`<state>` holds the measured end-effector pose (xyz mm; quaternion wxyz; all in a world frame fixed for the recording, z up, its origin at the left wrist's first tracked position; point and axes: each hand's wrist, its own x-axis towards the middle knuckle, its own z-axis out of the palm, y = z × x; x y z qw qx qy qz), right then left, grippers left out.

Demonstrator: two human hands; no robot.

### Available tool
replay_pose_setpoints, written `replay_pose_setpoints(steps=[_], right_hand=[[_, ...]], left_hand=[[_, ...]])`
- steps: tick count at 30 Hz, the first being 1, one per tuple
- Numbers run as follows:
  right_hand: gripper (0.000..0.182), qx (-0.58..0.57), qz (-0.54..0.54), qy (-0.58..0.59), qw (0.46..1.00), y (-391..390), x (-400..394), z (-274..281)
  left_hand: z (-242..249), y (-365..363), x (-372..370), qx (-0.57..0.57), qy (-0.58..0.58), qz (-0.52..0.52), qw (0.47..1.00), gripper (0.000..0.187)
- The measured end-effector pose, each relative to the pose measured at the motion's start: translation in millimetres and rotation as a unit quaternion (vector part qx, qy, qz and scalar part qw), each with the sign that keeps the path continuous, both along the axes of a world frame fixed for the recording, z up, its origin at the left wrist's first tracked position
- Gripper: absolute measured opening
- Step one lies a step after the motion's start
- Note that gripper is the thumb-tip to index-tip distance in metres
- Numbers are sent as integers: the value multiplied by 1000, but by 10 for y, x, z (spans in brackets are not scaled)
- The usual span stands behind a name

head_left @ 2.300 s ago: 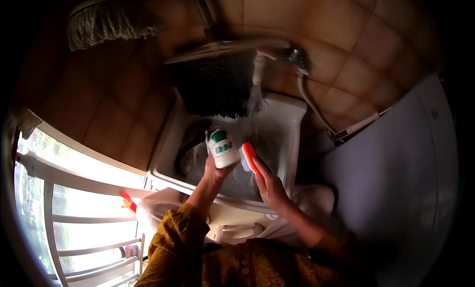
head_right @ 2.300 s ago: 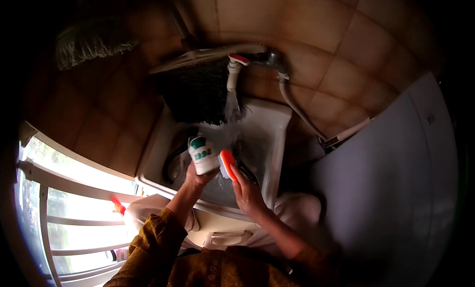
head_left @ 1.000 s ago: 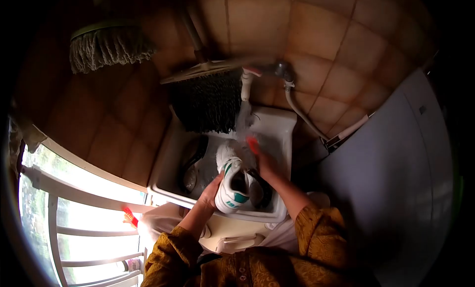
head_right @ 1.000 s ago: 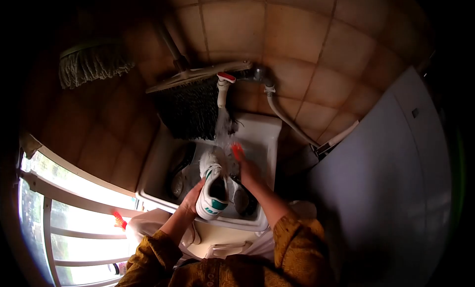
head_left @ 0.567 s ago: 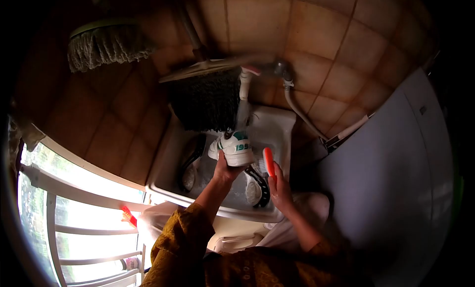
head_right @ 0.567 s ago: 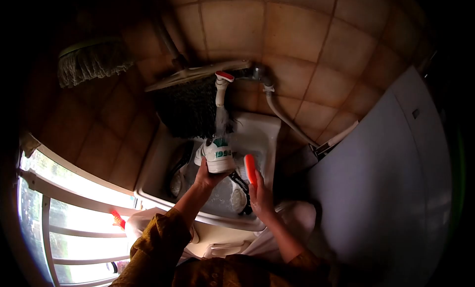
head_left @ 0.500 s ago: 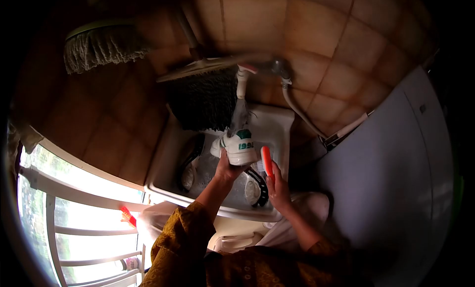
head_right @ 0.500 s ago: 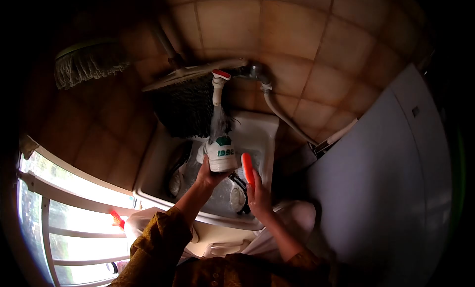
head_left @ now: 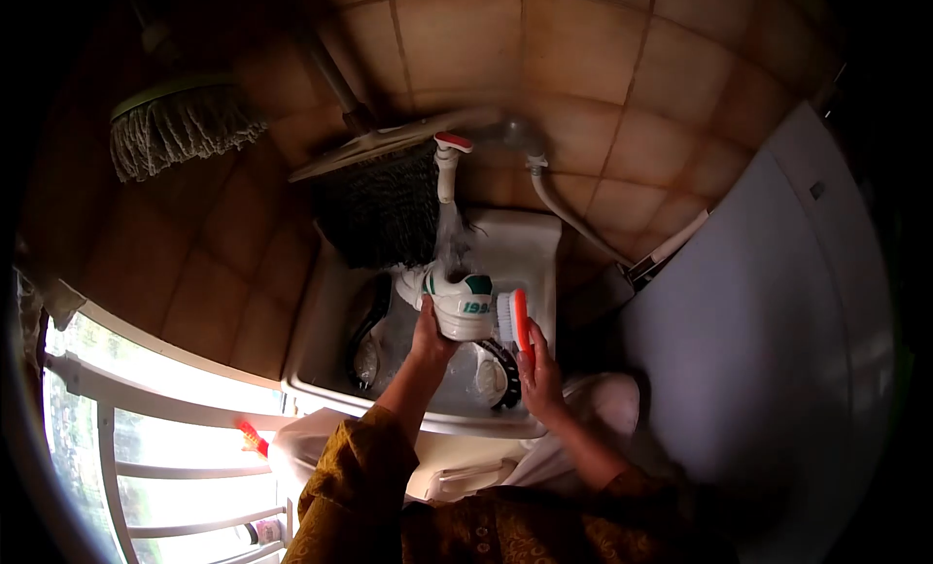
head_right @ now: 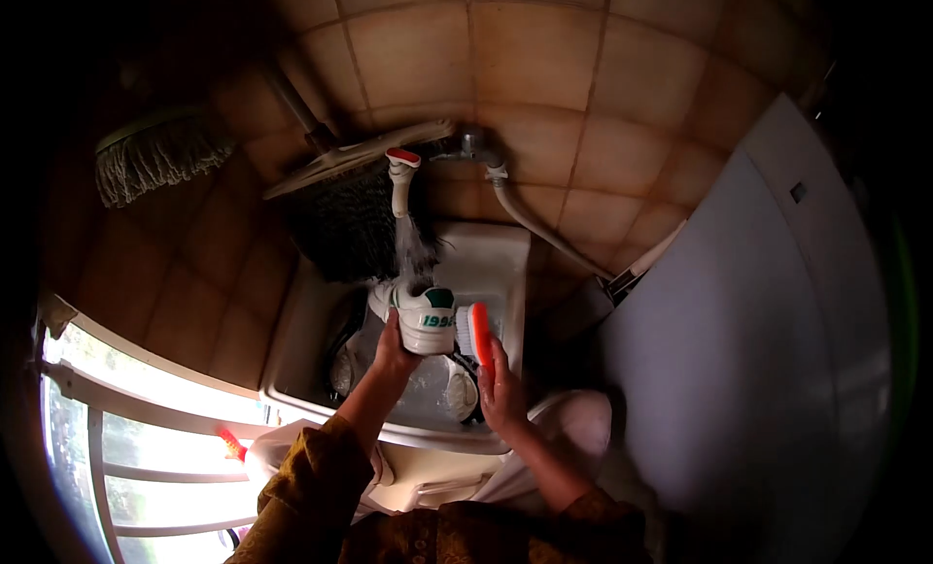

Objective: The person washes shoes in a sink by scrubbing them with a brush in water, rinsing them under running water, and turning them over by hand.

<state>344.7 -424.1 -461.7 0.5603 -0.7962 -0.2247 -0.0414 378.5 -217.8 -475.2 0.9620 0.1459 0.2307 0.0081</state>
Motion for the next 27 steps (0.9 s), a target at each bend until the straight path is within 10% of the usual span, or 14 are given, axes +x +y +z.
replay_pose_setpoints(steps=[10,16,18,22,27], right_hand=[[36,92,17,52,994,-3,73,-176],[18,130,-21,64,989,282,578,529],[21,106,-43,-126,985,521,961,908],[24,71,-47,-218,972,931,1342,1781],[18,25,-87,-290,953,1266,1278,2049]], left_hand=[[-114,261,-418,69,-31,-68,995,39],[-165,449,-700,347,103,186,913,62],[-289,608,-754,615,186,198,740,72],[143,596,-981,774,142,232,571,75],[370,654,-1098,812,137,232,518,79]])
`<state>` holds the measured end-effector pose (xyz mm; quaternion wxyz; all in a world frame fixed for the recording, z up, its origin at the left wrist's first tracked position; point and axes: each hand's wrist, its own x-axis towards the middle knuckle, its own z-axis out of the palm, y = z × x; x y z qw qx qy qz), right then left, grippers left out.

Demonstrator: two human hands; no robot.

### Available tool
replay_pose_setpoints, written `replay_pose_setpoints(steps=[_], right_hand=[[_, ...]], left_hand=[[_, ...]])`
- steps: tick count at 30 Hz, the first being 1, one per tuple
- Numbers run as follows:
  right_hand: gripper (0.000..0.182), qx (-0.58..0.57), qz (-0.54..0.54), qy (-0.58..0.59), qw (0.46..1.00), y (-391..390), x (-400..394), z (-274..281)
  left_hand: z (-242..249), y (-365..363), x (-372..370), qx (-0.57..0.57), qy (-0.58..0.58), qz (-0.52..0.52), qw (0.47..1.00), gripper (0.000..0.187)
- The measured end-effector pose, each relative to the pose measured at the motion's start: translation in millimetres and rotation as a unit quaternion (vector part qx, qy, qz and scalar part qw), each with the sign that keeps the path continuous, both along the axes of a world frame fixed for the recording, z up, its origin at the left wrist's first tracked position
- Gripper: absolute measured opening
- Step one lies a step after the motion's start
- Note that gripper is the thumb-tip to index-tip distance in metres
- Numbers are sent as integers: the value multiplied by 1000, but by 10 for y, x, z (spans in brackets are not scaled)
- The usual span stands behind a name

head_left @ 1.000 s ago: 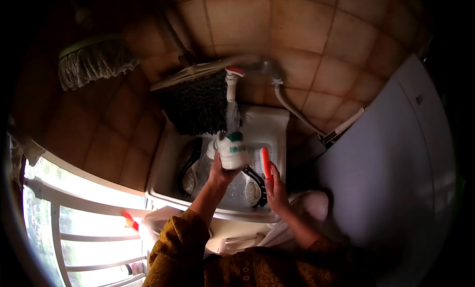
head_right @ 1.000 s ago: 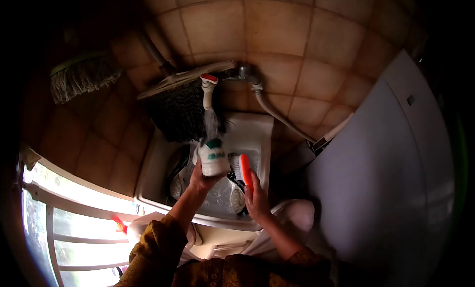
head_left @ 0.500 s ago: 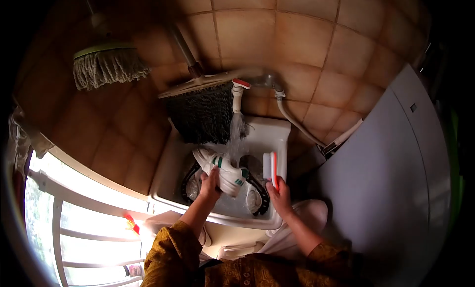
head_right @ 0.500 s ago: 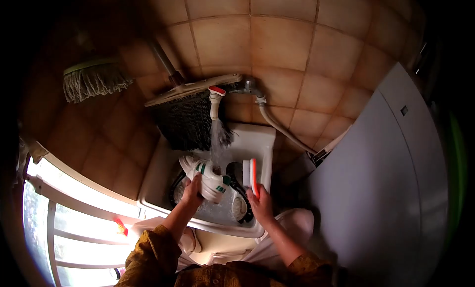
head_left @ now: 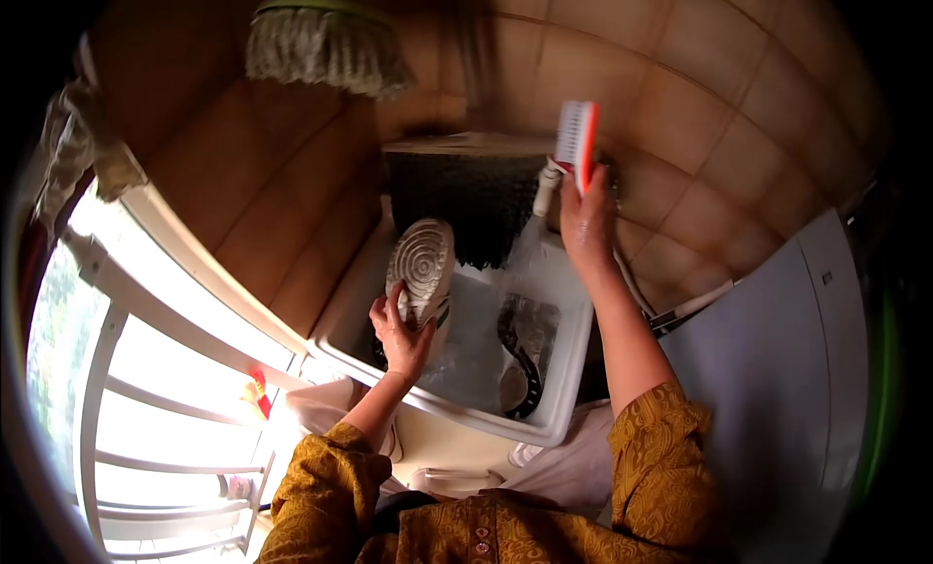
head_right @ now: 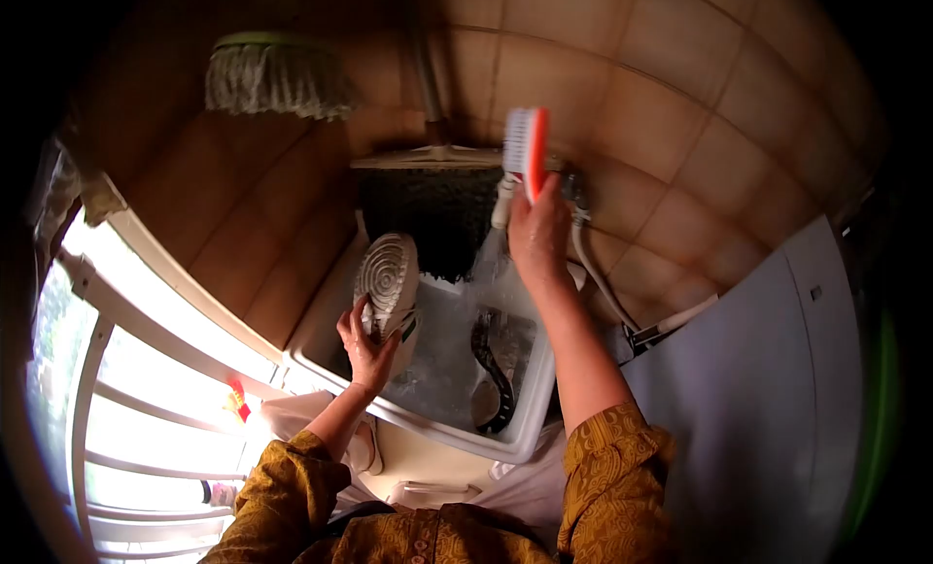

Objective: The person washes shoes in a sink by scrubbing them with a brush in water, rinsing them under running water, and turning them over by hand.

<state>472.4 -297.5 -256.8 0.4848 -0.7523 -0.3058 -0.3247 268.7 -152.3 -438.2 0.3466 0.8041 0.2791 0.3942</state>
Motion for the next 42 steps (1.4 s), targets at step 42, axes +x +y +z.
replay_pose_setpoints(steps=[42], right_hand=[[17,15,137,386,912,-1146,-1479,-2255]], left_hand=[[925,-529,109,212,-61,-179,959,77]])
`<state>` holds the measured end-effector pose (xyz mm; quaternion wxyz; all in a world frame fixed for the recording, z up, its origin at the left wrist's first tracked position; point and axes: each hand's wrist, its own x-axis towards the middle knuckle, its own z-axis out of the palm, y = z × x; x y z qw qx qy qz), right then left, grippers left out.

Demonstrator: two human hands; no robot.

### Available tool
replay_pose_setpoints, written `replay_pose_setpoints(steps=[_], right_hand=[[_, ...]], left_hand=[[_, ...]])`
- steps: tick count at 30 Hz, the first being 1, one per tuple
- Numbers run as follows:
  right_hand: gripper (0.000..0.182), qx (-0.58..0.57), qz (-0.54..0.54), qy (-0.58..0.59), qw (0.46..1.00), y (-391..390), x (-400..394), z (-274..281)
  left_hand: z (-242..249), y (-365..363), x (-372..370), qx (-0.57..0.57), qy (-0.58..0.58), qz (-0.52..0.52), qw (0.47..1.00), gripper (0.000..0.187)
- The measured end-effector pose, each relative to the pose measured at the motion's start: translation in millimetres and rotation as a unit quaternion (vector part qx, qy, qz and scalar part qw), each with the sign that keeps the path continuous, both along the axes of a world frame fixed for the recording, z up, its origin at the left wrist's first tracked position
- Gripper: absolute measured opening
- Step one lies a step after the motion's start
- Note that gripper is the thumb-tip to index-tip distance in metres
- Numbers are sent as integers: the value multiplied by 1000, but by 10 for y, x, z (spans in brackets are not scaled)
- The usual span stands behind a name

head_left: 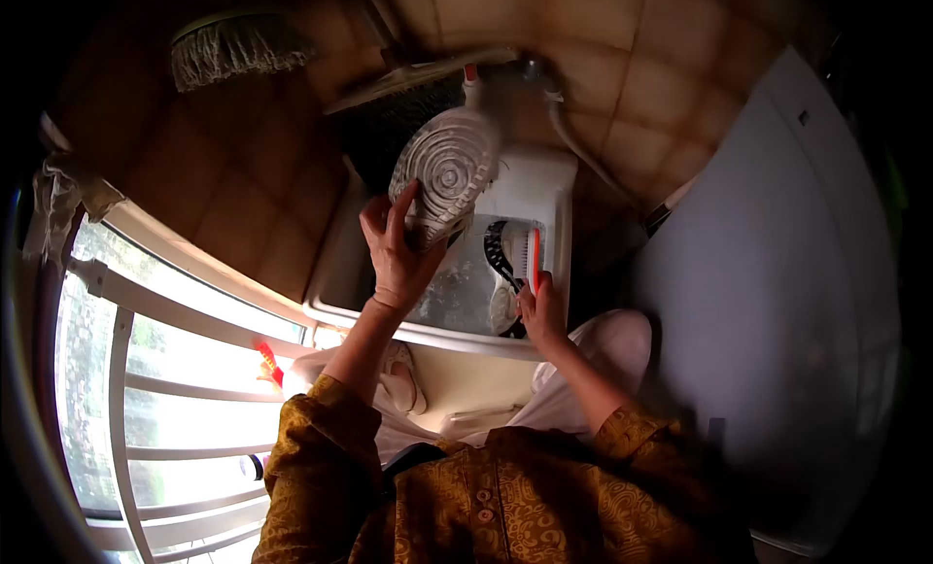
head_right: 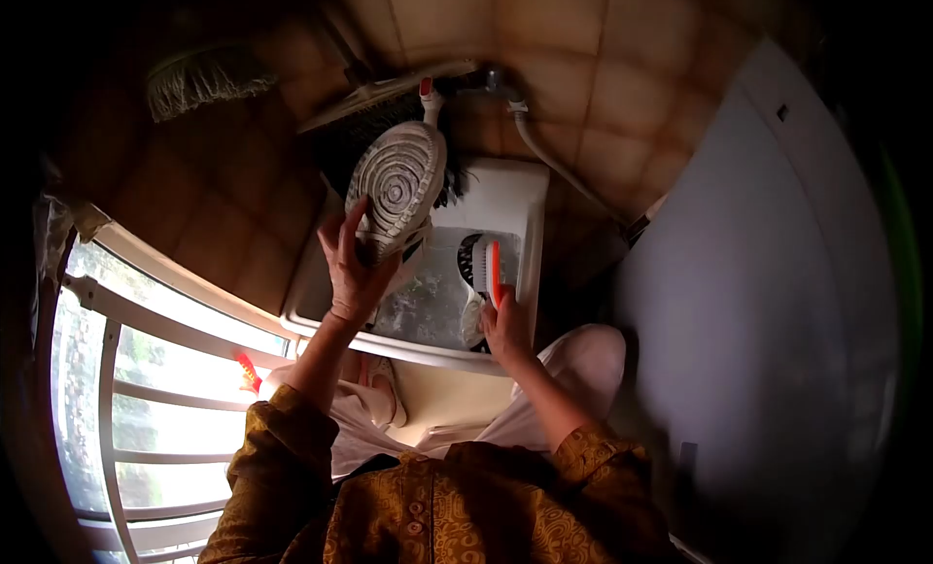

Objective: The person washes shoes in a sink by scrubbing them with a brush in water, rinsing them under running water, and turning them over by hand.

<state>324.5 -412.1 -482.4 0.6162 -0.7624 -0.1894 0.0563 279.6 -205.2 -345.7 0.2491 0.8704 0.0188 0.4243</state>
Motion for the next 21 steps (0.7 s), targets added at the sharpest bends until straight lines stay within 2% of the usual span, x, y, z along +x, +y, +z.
replay_pose_setpoints(steps=[1,3,5,7,9,11,12,17,19,21], right_hand=[[17,33,6,30,999,-2,-4,32],[13,23,-6,14,1000,-3,7,-16],[16,-21,-19,-10,1000,4,17,-82],[16,-5,-23,10,1000,11,-2,-80],[15,11,-27,22,999,34,30,-71],[15,-12,-30,-11,999,14,18,-113],[15,-14,-26,-57,998,11,45,-136],[15,17,-34,-21,999,-1,13,-143],[15,10,-37,14,999,15,-12,-49],[16,21,-29,28,999,19,-4,-9]], left_hand=[[100,-2,0,24,-13,-3,1000,78],[86,-10,-92,29,-21,-18,999,79],[-227,13,-244,-35,19,-40,998,79],[-618,39,-412,-1,105,-36,994,73],[-623,-86,-284,8,115,18,993,69],[-518,-144,-227,-90,93,-34,991,69],[-347,-197,-223,-83,78,-30,993,70],[-188,-172,-268,-24,-3,-2,1000,73],[-499,-38,-394,16,32,16,999,73],[-674,52,-436,35,128,12,991,73]])
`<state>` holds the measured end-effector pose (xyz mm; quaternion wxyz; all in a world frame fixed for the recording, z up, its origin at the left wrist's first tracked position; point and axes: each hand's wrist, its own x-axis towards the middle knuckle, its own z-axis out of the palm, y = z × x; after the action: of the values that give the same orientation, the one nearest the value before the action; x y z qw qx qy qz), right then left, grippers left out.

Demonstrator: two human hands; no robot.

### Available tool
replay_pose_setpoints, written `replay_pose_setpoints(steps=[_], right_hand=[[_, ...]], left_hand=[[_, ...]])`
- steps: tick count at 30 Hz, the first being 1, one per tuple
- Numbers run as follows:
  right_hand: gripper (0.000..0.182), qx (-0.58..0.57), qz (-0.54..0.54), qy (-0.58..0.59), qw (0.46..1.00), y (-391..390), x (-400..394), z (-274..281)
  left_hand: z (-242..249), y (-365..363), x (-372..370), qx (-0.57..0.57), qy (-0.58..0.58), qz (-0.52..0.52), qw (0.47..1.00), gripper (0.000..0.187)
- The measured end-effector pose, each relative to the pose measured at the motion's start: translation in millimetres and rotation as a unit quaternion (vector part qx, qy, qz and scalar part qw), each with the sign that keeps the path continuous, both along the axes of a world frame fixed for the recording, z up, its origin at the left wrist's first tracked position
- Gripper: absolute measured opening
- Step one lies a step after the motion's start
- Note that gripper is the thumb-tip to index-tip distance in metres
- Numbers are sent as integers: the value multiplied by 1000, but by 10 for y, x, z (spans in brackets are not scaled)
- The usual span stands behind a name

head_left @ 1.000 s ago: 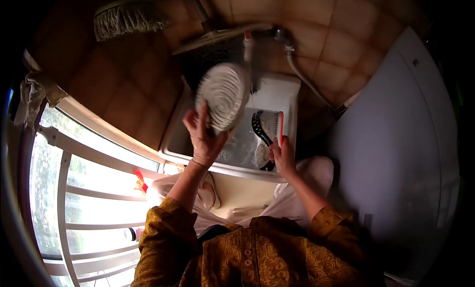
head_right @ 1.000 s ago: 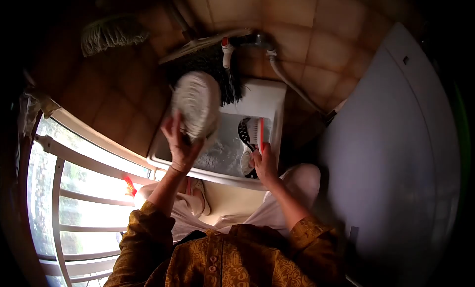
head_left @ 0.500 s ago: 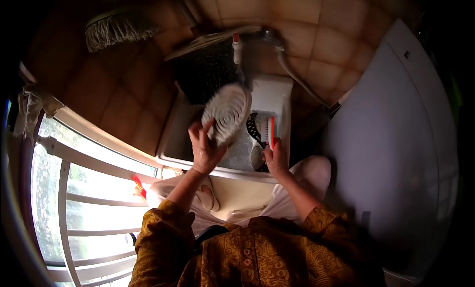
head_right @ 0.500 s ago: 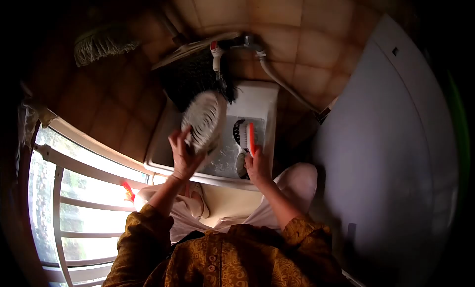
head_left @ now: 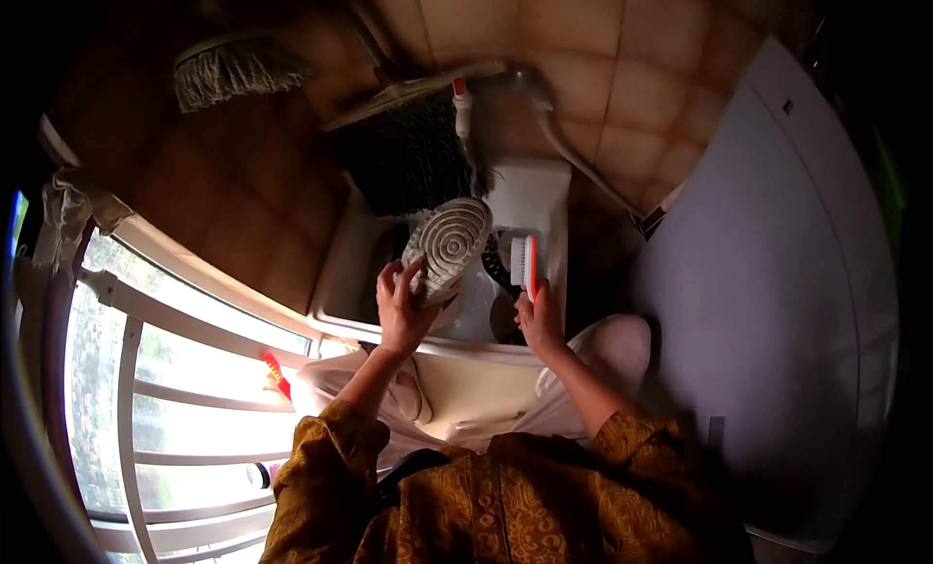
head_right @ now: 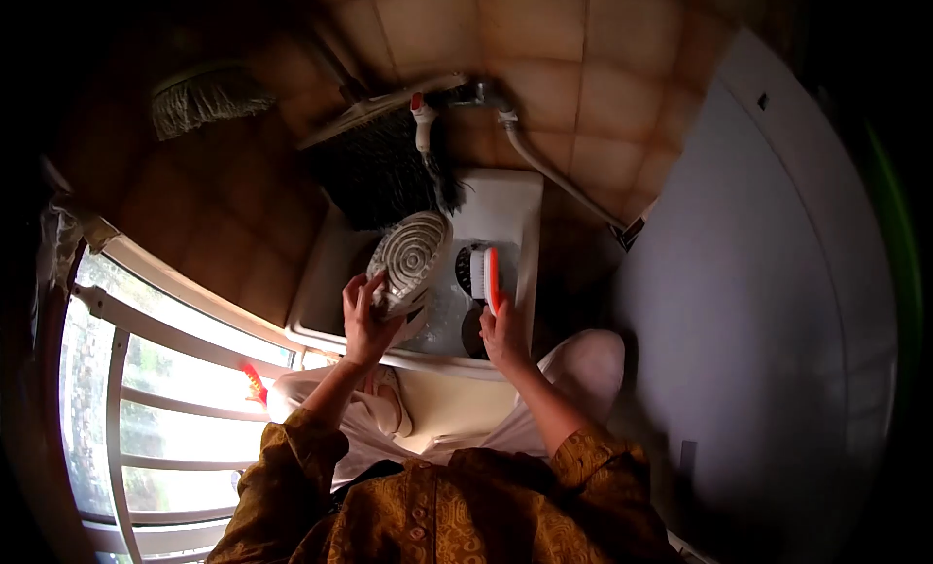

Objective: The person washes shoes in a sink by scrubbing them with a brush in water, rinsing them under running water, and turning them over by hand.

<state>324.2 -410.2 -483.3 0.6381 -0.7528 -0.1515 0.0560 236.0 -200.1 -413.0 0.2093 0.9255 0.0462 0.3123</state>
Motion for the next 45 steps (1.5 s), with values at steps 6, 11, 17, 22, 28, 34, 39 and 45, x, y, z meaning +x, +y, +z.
replay_pose_setpoints(steps=[6,11,17,22,28,34,39,45], right_hand=[[17,-10,2,-7,1000,-10,-38,24],[14,-30,2,-21,999,20,19,-100],[18,20,3,31,999,31,87,-123],[20,125,71,257,956,144,-23,238],[57,271,274,273,881,473,-354,310],[56,243,217,338,883,306,-374,401],[44,279,194,397,853,191,-180,237],[50,179,111,413,886,149,-74,268]], left_hand=[[-141,-40,172,-537,-86,-36,838,59],[118,110,-94,-841,-47,-132,522,39],[245,67,-298,-908,-49,-227,350,41],[-26,174,-293,-888,-26,-235,394,48],[-64,-168,-276,-850,83,-132,504,57],[-380,-121,-150,-639,90,14,764,39],[-304,62,-183,-324,164,44,931,19],[490,209,-219,-319,151,-7,935,15]])
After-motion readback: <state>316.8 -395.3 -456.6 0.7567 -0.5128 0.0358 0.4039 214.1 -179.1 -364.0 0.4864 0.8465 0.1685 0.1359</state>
